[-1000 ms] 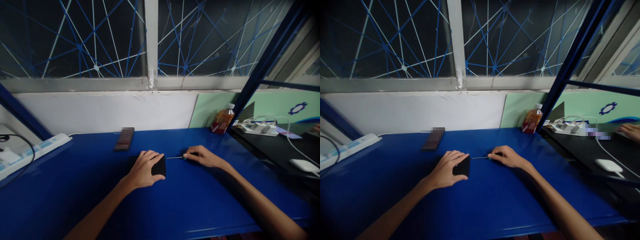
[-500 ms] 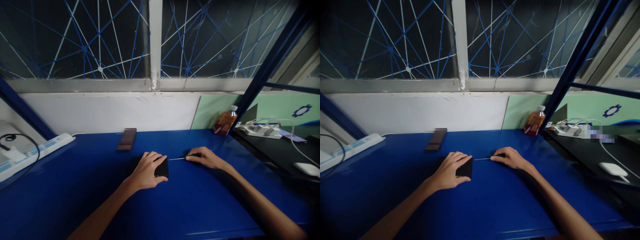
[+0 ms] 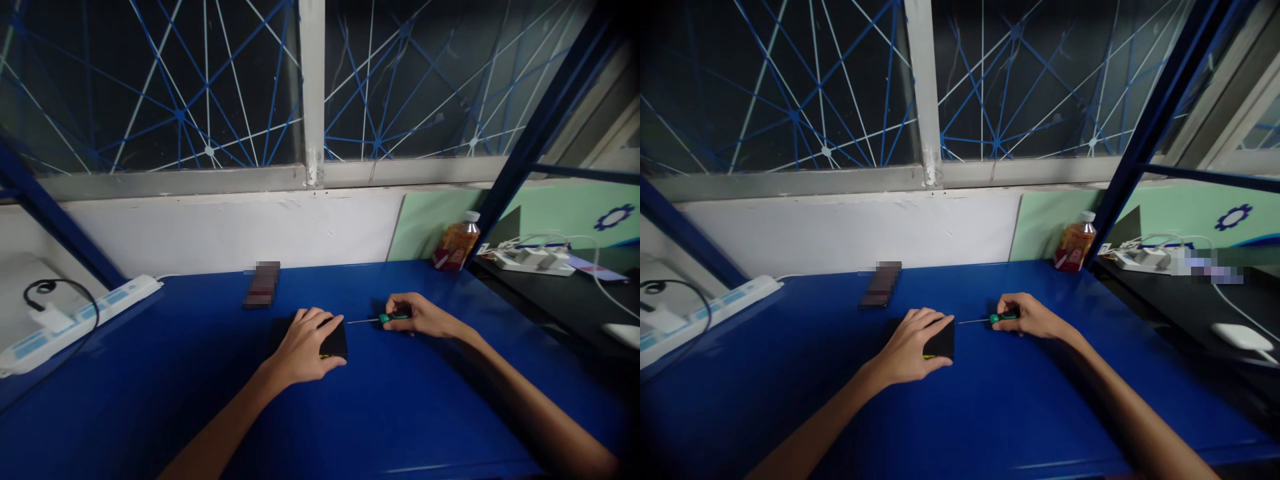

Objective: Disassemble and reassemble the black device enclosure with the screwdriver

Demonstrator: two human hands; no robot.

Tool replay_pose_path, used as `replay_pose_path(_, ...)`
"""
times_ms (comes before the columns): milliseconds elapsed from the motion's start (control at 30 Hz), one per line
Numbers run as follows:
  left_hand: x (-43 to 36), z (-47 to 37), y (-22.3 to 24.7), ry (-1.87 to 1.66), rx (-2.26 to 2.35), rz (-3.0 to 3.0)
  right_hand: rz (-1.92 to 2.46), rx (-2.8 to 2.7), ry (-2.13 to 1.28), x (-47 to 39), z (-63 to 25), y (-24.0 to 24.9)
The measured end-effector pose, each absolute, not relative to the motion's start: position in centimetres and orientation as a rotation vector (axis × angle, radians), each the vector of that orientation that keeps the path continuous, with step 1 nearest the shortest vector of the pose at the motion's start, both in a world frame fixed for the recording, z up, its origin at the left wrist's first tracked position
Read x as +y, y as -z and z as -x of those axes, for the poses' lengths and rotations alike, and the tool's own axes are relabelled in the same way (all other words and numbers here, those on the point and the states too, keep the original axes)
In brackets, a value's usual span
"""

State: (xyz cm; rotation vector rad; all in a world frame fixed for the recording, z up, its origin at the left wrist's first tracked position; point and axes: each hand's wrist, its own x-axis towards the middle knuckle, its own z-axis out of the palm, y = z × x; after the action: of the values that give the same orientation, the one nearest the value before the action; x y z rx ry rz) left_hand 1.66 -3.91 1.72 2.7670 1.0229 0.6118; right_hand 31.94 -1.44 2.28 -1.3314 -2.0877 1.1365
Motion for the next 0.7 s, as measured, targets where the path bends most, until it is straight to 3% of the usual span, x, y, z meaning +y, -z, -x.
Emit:
replay_pose_path(200, -3.88, -1.61, -1.6, -0.609, 1.017, -2.764, 1.371, -2.284, -0.794, -1.49, -31.91, -2.61)
replay_pose_path(567, -3.8, -1.64, -1.72, -0.594, 1.028, -2.763, 1.266, -2.084, -1.097, -1.61, -31.71, -2.0)
replay_pose_path(700, -3.77, -1.63, -1.74, -0.593, 1.029, -2.764, 1.337, -2.146, -1.05, -1.36, -32.03, -2.05)
